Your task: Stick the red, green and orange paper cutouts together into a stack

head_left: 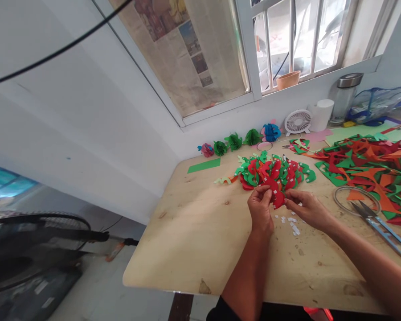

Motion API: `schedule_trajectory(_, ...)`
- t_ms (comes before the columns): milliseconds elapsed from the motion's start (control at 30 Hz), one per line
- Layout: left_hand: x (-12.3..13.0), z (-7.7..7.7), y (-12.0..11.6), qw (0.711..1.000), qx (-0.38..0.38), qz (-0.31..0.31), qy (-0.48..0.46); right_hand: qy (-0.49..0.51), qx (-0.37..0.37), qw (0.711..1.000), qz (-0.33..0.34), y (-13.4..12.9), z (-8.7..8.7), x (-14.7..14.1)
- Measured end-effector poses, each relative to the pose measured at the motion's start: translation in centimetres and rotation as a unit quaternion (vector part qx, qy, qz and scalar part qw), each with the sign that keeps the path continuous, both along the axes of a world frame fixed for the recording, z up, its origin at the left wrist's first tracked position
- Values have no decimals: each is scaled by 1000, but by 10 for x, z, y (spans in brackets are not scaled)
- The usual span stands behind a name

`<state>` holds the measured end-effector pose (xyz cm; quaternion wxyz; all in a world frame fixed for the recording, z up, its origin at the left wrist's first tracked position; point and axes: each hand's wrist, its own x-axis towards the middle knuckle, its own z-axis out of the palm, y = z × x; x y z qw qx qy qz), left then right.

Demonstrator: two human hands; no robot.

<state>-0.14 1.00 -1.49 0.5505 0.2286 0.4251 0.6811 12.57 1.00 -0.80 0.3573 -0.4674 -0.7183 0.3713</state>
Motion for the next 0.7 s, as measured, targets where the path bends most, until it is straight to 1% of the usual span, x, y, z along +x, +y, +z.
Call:
schedule_trajectory(167,0,0,0,1000,1,8,4,-23,19,999,-27,-2,2,-1)
schedule_trajectory(367,1,5,-1,1000,-6,2,16,0,9,999,-46,0,3,0)
schedule_trajectory(567,3,10,-5,998,10,14,67,-19,7,999,-46,0,5,2)
schedule_trajectory(700,4,10,-8,992,35,10,118,-34,23,998,-55,-1,5,1)
